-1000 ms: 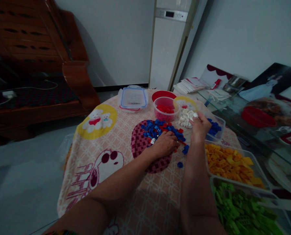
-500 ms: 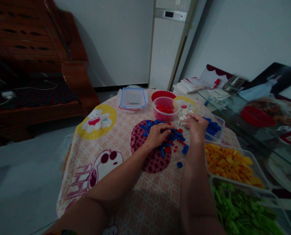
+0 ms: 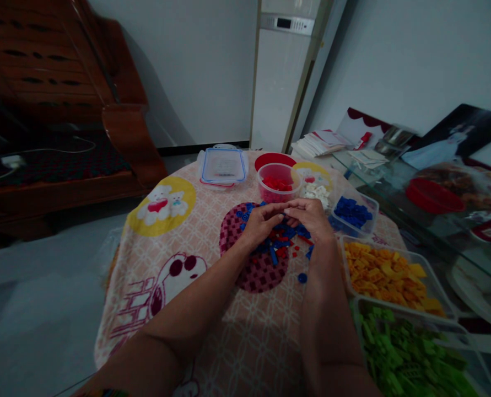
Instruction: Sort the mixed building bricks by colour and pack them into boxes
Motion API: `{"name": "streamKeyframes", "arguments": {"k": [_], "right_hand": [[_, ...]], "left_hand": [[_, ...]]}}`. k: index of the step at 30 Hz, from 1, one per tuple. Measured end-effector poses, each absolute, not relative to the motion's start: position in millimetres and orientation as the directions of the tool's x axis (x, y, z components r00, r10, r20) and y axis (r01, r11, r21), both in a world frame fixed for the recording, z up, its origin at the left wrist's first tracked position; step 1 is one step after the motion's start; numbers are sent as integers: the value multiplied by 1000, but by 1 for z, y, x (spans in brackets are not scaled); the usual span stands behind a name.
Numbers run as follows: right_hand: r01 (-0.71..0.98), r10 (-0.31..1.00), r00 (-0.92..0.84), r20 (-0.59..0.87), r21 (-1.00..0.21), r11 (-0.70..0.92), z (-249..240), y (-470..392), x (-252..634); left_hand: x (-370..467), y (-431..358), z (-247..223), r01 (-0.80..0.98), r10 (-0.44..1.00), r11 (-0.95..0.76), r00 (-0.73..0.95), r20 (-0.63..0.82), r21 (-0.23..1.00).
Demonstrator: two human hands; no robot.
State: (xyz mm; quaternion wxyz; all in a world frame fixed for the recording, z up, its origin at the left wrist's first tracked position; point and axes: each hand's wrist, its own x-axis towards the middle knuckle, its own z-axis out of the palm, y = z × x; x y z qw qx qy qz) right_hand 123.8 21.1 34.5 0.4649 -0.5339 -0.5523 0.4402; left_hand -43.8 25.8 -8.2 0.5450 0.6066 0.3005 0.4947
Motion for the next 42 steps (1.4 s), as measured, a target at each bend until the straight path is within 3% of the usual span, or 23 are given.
{"name": "streamKeyframes", "arguments": {"k": [6, 9, 12, 17, 20, 27, 32, 37, 42], "right_hand": [[147, 996, 66, 63, -988, 53, 37, 21, 122], [68, 964, 249, 95, -994, 81, 37, 25, 123], [-11, 861, 493, 124, -989, 149, 33, 32, 129], [-33, 688, 710, 149, -969, 244, 20, 42, 148], [2, 662, 727, 183, -964, 264, 14, 44, 155], [15, 731, 654, 195, -969, 245, 18, 43, 147], [-27, 778, 612, 143, -979, 202, 22, 40, 142], [-27, 802, 582, 135, -982, 186, 24, 36, 140], [-7, 819, 557, 136, -986, 168, 25, 33, 138]], "left_hand": [[-41, 28, -11, -200, 853, -304, 379, 360, 931], [-43, 26, -8, -63, 860, -361, 364, 358, 931], [-49, 21, 0, 139, 876, -365, 385, 289, 921], [-55, 13, 8, 258, 787, -261, 616, 50, 930], [-55, 13, 8, 307, 737, -299, 676, 14, 904], [-50, 20, 0, 338, 714, -596, 638, 287, 729], [-48, 22, -5, 319, 710, -648, 581, 397, 691], [-55, 23, 1, 490, 807, -575, 470, 357, 655], [-53, 19, 2, 672, 804, -586, 550, 226, 453]]}}
